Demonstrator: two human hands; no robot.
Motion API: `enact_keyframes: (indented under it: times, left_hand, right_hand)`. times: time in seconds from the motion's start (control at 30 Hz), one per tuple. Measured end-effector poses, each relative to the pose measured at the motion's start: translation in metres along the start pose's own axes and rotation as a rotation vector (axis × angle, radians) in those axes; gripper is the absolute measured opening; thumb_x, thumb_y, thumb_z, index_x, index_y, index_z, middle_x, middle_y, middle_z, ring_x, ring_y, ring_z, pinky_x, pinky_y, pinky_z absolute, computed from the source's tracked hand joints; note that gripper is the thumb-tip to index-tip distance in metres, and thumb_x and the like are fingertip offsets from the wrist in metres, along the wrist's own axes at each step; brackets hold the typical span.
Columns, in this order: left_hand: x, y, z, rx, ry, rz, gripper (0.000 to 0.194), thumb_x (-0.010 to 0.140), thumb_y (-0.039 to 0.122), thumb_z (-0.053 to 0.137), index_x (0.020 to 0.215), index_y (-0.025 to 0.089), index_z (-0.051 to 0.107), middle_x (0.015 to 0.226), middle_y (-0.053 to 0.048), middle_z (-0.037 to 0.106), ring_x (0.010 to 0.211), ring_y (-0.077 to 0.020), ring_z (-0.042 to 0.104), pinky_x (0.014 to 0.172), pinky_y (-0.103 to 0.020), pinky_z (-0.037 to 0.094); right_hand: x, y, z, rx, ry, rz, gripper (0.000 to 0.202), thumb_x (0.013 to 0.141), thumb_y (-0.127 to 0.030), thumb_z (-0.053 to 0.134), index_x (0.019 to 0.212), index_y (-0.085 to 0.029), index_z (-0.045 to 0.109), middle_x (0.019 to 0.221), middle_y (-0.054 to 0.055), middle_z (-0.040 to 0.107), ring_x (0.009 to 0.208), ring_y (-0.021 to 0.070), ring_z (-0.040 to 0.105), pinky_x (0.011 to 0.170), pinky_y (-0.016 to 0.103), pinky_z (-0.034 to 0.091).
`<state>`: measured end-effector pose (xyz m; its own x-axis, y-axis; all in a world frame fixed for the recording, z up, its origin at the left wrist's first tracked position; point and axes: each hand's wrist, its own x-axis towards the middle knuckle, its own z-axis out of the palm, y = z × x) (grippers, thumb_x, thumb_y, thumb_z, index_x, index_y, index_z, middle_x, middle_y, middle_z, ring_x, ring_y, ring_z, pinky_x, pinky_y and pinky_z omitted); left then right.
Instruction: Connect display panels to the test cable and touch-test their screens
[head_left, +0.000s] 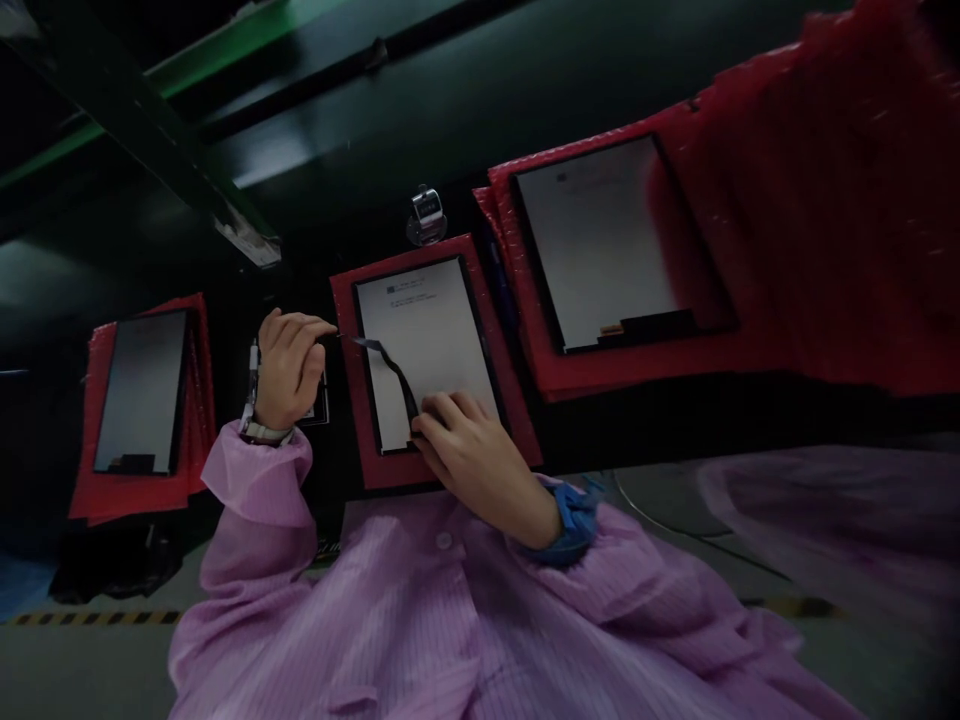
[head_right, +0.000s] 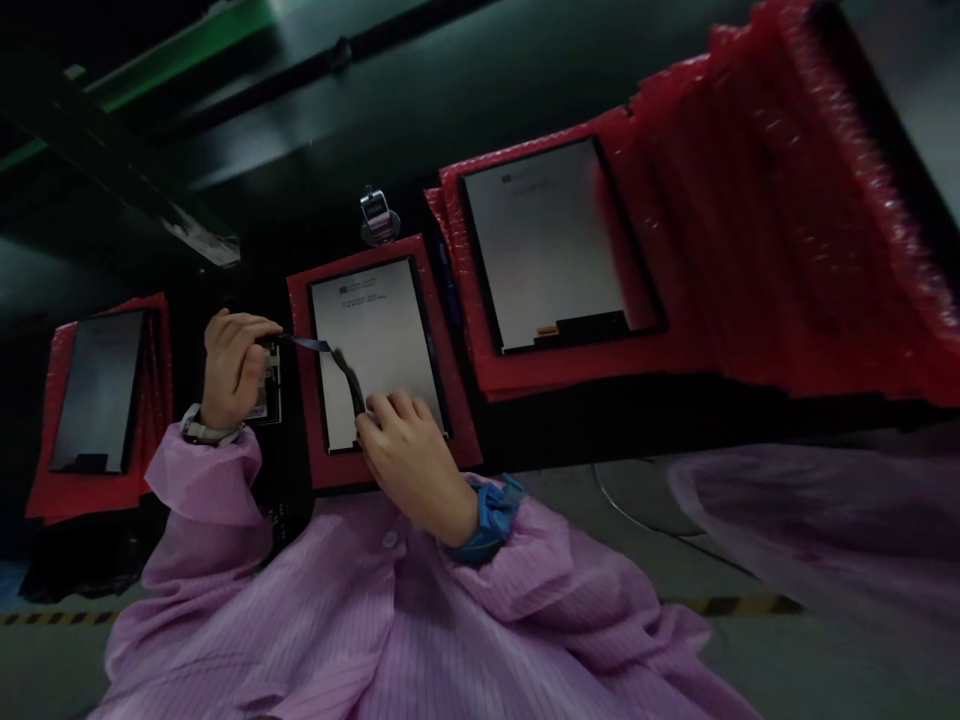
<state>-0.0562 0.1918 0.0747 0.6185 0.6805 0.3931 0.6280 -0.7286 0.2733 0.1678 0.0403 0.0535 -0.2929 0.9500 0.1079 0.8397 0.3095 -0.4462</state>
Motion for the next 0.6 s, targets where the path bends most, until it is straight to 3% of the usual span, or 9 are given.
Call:
enact_keyframes:
  times: [0.13, 0.3, 0.47, 0.6]
  left_hand:
    - [-0.002, 0.002, 0.002, 0.012, 0.174, -0.015, 0.044, 0.101, 0.043, 0.037, 0.135, 0.019, 0.052, 0.139, -0.015, 0.050, 0.131, -0.0284, 0.046, 0.112, -0.049, 0.033]
    - [-0.004, 0.002, 0.001, 0.070, 0.272, 0.012, 0.048, 0.100, 0.046, 0.040, 0.140, 0.020, 0.049, 0.145, -0.017, 0.043, 0.135, -0.0314, 0.041, 0.112, -0.050, 0.034]
    - [-0.001, 0.007, 0.005, 0.125, 0.288, 0.100, 0.044, 0.098, 0.043, 0.043, 0.135, 0.021, 0.053, 0.141, -0.016, 0.049, 0.131, -0.0316, 0.046, 0.110, -0.052, 0.036]
    - [0.003, 0.026, 0.016, 0.185, 0.151, 0.325, 0.038, 0.094, 0.035, 0.051, 0.131, 0.025, 0.057, 0.136, -0.010, 0.058, 0.129, -0.0284, 0.051, 0.115, -0.054, 0.031]
  right_hand:
    - [0.003, -0.008, 0.002, -0.177, -0.001, -0.026, 0.008, 0.094, -0.017, 0.057, 0.095, -0.015, 0.065, 0.106, 0.010, 0.061, 0.094, 0.0261, 0.049, 0.078, 0.039, 0.037]
    - [0.003, -0.014, 0.000, -0.237, -0.021, -0.003, 0.009, 0.094, -0.016, 0.056, 0.097, -0.014, 0.064, 0.107, 0.011, 0.060, 0.093, 0.0260, 0.049, 0.077, 0.039, 0.035]
    - [0.005, -0.013, 0.001, -0.216, -0.024, 0.009, 0.011, 0.095, -0.016, 0.053, 0.098, -0.013, 0.063, 0.106, 0.012, 0.059, 0.094, 0.0276, 0.050, 0.077, 0.040, 0.036]
    - [0.008, -0.009, 0.000, -0.179, -0.018, 0.002, 0.012, 0.094, -0.016, 0.053, 0.101, -0.013, 0.063, 0.109, 0.013, 0.059, 0.097, 0.0285, 0.050, 0.079, 0.040, 0.036]
